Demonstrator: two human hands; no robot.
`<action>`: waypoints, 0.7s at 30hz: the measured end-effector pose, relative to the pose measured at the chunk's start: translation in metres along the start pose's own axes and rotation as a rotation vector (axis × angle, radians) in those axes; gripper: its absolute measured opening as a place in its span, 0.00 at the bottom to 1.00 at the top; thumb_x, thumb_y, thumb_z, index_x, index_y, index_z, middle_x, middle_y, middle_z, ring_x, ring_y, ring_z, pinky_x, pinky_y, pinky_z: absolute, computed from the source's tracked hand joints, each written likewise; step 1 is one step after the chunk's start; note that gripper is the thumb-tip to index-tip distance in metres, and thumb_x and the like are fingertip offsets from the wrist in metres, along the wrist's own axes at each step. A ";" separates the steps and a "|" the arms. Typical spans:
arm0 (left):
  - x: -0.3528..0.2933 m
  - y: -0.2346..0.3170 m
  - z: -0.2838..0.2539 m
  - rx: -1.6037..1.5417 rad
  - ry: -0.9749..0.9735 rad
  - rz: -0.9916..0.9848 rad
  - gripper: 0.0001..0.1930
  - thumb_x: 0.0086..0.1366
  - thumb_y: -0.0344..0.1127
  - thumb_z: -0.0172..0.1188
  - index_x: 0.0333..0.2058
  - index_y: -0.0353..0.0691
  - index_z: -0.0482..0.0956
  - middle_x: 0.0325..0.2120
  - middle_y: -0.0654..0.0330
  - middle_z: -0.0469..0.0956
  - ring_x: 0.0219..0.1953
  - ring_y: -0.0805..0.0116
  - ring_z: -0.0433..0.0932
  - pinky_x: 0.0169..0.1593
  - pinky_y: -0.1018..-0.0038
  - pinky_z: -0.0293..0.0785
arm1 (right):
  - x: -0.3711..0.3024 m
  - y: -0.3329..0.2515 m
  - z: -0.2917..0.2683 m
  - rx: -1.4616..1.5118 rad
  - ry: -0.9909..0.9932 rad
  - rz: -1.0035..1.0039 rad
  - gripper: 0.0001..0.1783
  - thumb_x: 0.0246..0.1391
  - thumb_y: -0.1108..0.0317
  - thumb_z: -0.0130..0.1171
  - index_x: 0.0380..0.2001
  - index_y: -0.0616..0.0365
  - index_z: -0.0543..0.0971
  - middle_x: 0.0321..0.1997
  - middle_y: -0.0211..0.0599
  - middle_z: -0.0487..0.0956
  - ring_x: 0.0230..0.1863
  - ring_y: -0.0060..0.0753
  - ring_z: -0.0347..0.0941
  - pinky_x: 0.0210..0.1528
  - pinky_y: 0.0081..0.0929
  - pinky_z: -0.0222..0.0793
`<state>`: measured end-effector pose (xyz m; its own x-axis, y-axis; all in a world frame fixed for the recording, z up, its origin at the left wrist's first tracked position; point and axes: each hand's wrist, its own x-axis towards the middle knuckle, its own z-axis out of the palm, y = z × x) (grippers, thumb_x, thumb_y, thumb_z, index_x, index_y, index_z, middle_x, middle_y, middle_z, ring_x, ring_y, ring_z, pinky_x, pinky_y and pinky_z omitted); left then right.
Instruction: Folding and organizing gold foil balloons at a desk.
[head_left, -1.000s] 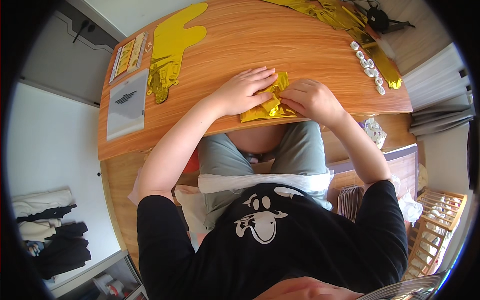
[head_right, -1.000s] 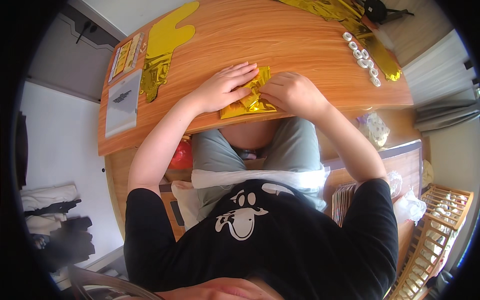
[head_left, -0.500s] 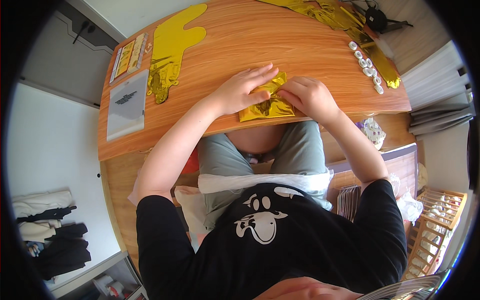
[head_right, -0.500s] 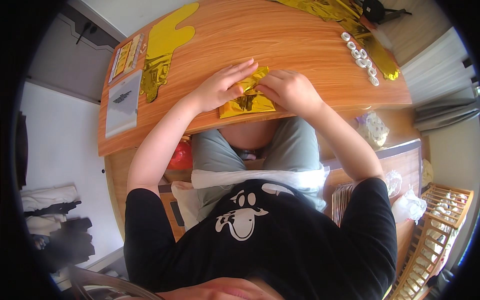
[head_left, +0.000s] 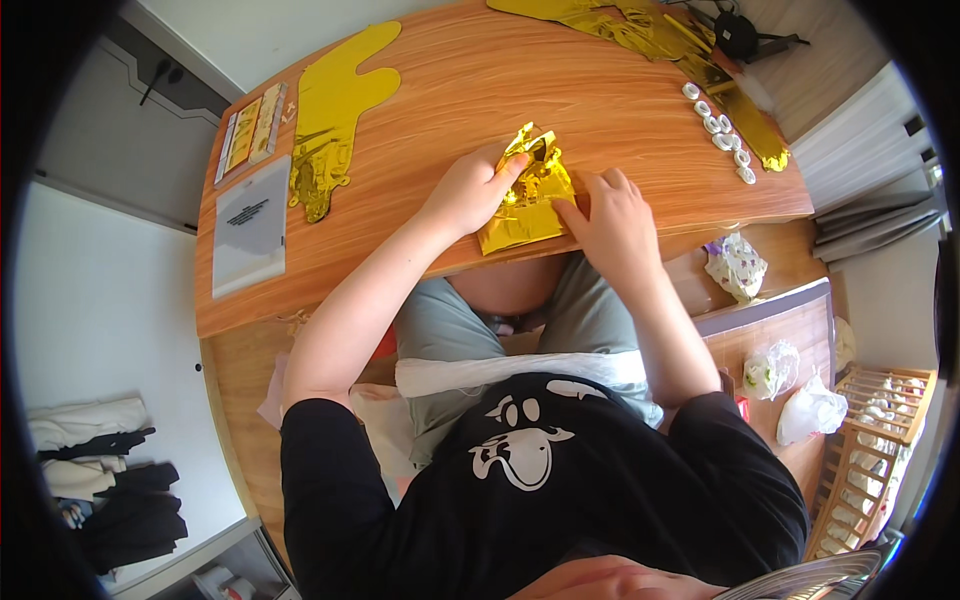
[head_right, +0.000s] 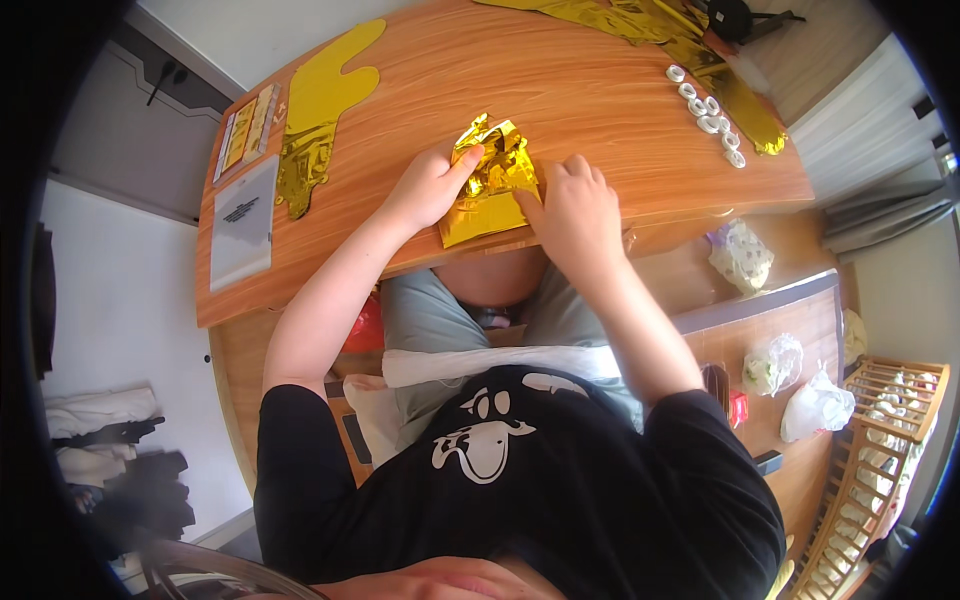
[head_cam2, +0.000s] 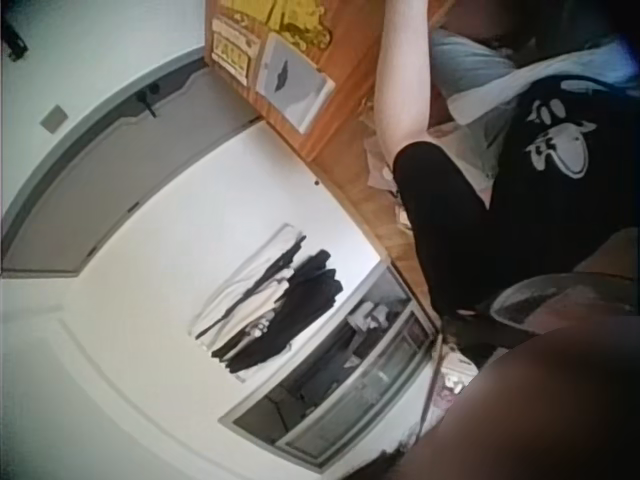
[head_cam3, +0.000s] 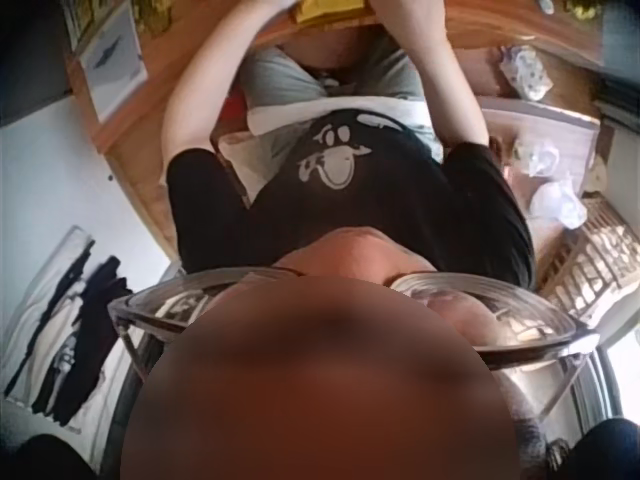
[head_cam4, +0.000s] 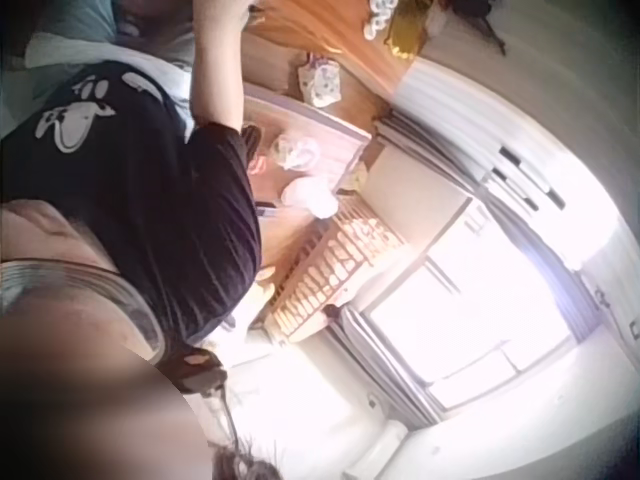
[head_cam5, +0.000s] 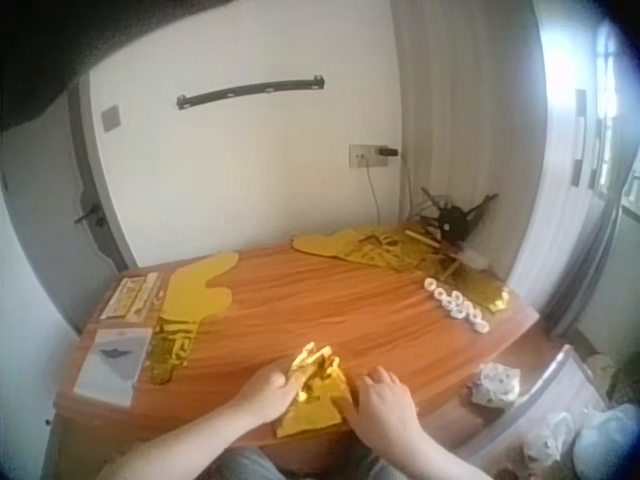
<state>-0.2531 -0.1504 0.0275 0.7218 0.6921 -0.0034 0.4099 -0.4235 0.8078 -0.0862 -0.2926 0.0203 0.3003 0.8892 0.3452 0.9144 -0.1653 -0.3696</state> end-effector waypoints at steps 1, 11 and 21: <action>0.000 -0.001 0.002 0.001 -0.004 0.003 0.21 0.79 0.49 0.49 0.56 0.38 0.77 0.43 0.45 0.84 0.46 0.46 0.81 0.50 0.60 0.74 | 0.000 -0.002 0.003 -0.001 0.003 0.005 0.21 0.56 0.61 0.68 0.50 0.59 0.82 0.41 0.48 0.81 0.47 0.54 0.78 0.51 0.45 0.74; 0.008 -0.028 0.011 -0.003 0.085 0.040 0.28 0.78 0.57 0.49 0.35 0.32 0.77 0.23 0.44 0.77 0.28 0.48 0.76 0.37 0.58 0.71 | 0.010 -0.005 0.007 0.214 -0.154 0.115 0.22 0.53 0.66 0.67 0.52 0.59 0.82 0.36 0.47 0.81 0.44 0.52 0.78 0.49 0.43 0.73; 0.020 -0.054 0.014 -0.254 0.066 0.090 0.27 0.78 0.56 0.48 0.43 0.34 0.80 0.25 0.53 0.80 0.31 0.59 0.78 0.40 0.62 0.73 | 0.009 -0.016 0.020 0.030 -0.065 -0.102 0.28 0.58 0.70 0.52 0.63 0.48 0.78 0.41 0.42 0.80 0.48 0.48 0.77 0.52 0.47 0.73</action>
<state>-0.2533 -0.1215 -0.0245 0.7077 0.6984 0.1066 0.1870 -0.3306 0.9250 -0.1034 -0.2732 0.0123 0.1867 0.9269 0.3257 0.9305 -0.0604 -0.3614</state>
